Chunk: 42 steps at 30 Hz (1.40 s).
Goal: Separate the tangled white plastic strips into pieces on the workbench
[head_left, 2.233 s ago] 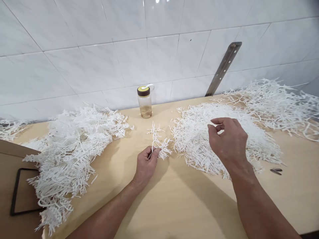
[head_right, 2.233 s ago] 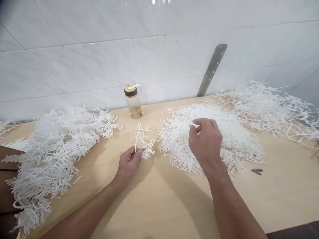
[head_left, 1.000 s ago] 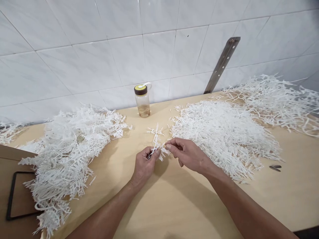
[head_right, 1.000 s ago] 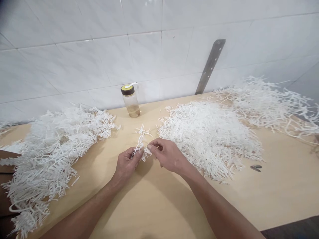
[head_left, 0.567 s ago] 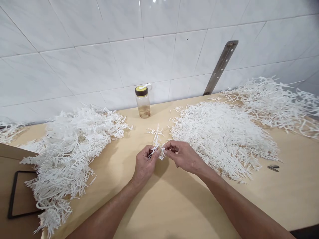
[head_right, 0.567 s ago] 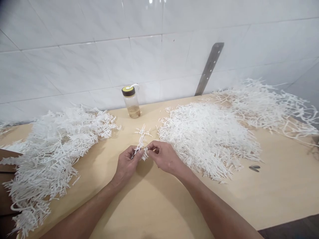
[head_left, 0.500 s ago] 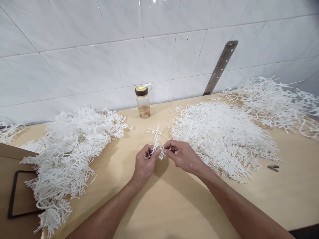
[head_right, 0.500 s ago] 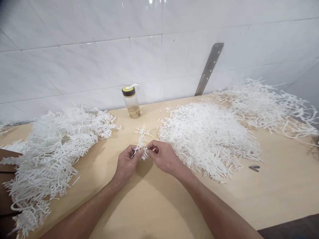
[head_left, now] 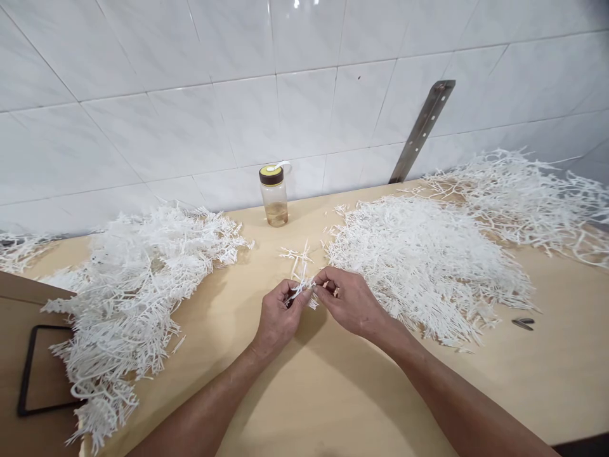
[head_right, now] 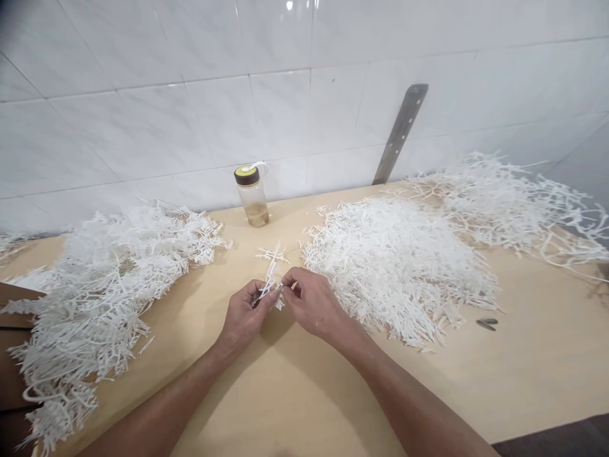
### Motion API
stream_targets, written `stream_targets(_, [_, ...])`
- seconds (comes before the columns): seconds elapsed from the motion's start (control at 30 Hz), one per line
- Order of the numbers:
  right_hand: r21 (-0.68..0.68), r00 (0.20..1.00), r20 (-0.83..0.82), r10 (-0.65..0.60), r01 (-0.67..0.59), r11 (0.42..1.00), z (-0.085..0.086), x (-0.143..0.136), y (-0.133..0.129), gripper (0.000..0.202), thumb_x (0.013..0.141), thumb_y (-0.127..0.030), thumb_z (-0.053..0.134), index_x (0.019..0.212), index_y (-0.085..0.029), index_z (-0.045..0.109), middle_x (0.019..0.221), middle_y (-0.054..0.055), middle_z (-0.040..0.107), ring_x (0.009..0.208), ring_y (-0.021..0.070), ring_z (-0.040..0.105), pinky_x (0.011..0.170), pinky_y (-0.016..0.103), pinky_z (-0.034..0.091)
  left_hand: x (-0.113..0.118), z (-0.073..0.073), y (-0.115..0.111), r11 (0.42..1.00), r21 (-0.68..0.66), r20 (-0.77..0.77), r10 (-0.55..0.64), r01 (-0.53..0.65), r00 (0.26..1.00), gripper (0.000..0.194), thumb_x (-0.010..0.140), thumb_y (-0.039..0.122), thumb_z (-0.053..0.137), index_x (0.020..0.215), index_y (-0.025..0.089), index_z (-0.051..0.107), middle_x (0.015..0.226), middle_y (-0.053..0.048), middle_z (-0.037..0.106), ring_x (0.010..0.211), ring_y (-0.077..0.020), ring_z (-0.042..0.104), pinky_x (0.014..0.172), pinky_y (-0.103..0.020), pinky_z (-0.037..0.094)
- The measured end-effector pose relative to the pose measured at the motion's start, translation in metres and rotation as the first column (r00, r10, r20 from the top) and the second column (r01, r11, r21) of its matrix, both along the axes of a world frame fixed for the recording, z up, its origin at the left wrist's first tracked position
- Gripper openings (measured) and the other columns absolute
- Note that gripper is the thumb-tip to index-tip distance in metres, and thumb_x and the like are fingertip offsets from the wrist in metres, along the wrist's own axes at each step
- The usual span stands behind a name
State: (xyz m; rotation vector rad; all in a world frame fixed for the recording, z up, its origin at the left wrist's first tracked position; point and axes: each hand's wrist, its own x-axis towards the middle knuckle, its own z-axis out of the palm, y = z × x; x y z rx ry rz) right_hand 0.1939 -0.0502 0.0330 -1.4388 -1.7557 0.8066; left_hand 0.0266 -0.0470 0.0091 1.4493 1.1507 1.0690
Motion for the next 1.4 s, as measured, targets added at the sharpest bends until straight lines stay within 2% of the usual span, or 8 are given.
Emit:
stream_targets(0.2, [-0.037, 1.000, -0.013, 0.028, -0.029, 0.999, 0.005, 0.003, 0.000, 0.012, 0.085, -0.026, 0.054, 0.082, -0.021, 0.064, 0.067, -0.001, 0.062, 0.058, 0.0124, 0.052, 0.052, 0.023, 0.040, 0.001, -0.001, 0.000, 0.999, 0.046, -0.031, 0.002, 0.000, 1.000, 0.024, 0.085, 0.039, 0.063, 0.083, 0.015, 0.065, 0.068, 0.000, 0.057, 0.063, -0.0117, 0.047, 0.059, -0.023, 0.038])
stream_targets(0.47, [-0.061, 0.997, 0.044, 0.057, -0.055, 0.997, 0.009, 0.004, 0.000, 0.023, 0.090, -0.031, 0.049, 0.081, -0.020, 0.067, 0.065, -0.001, 0.062, 0.052, 0.0117, 0.050, 0.049, 0.024, 0.037, 0.000, 0.000, 0.000, 0.997, 0.072, -0.094, 0.014, -0.007, 0.996, 0.027, 0.087, 0.042, 0.059, 0.078, 0.017, 0.061, 0.066, 0.001, 0.055, 0.061, -0.0120, 0.045, 0.059, -0.023, 0.037])
stream_targets(0.77, [0.033, 0.992, 0.127, 0.020, -0.024, 0.999, 0.007, 0.001, 0.001, 0.016, 0.087, -0.020, 0.050, 0.076, -0.020, 0.062, 0.070, 0.000, 0.065, 0.062, 0.0139, 0.056, 0.057, 0.025, 0.039, 0.001, 0.001, 0.001, 0.998, 0.000, -0.109, -0.065, 0.065, 0.992, 0.029, 0.085, 0.043, 0.059, 0.073, 0.017, 0.060, 0.064, 0.001, 0.053, 0.061, -0.0126, 0.045, 0.058, -0.023, 0.035])
stream_targets(0.93, [0.191, 0.962, 0.273, -0.017, -0.037, 0.981, -0.002, -0.001, 0.000, 0.014, 0.087, -0.014, 0.050, 0.078, -0.019, 0.059, 0.076, 0.001, 0.063, 0.065, 0.0136, 0.055, 0.063, 0.026, 0.038, 0.000, 0.002, 0.003, 0.997, -0.033, -0.106, -0.076, 0.073, 0.991, 0.033, 0.085, 0.046, 0.058, 0.068, 0.017, 0.054, 0.062, 0.003, 0.047, 0.059, -0.0115, 0.040, 0.056, -0.024, 0.032])
stream_targets(1.17, [0.295, 0.899, 0.423, -0.114, -0.017, 0.955, -0.010, -0.008, 0.003, 0.015, 0.091, -0.015, 0.048, 0.079, -0.018, 0.057, 0.079, 0.005, 0.062, 0.062, 0.0138, 0.053, 0.057, 0.026, 0.036, -0.001, 0.002, 0.003, 0.994, -0.081, -0.038, -0.083, 0.080, 0.996, 0.034, 0.083, 0.046, 0.061, 0.067, 0.017, 0.052, 0.060, 0.003, 0.045, 0.058, -0.0112, 0.039, 0.055, -0.024, 0.030])
stream_targets(1.27, [0.403, 0.888, 0.374, -0.266, 0.103, 0.910, -0.004, 0.009, 0.011, 0.020, 0.090, -0.013, 0.045, 0.075, -0.018, 0.056, 0.075, 0.006, 0.060, 0.059, 0.0140, 0.052, 0.056, 0.026, 0.039, 0.000, 0.002, -0.003, 0.990, -0.046, 0.006, -0.131, 0.131, 0.991, 0.034, 0.084, 0.048, 0.060, 0.071, 0.016, 0.056, 0.063, 0.001, 0.049, 0.061, -0.0120, 0.043, 0.058, -0.024, 0.032])
stream_targets(1.33, [0.511, 0.860, 0.263, -0.437, 0.260, 0.820, 0.004, 0.030, 0.015, 0.016, 0.088, -0.016, 0.050, 0.073, -0.019, 0.057, 0.074, 0.005, 0.061, 0.063, 0.0160, 0.054, 0.062, 0.029, 0.043, 0.001, 0.001, -0.006, 0.990, -0.039, 0.025, -0.133, 0.134, 0.991, 0.036, 0.084, 0.050, 0.061, 0.071, 0.016, 0.057, 0.062, 0.002, 0.048, 0.059, -0.0114, 0.041, 0.057, -0.024, 0.032])
stream_targets(1.4, [0.560, 0.804, 0.164, -0.572, 0.402, 0.725, 0.013, 0.052, 0.017, 0.011, 0.087, -0.022, 0.054, 0.078, -0.019, 0.060, 0.076, 0.005, 0.063, 0.064, 0.0171, 0.056, 0.067, 0.032, 0.046, 0.002, 0.001, -0.006, 0.995, -0.041, 0.043, -0.087, 0.089, 0.995, 0.038, 0.082, 0.052, 0.062, 0.069, 0.016, 0.057, 0.059, 0.003, 0.043, 0.056, -0.0103, 0.036, 0.056, -0.024, 0.030])
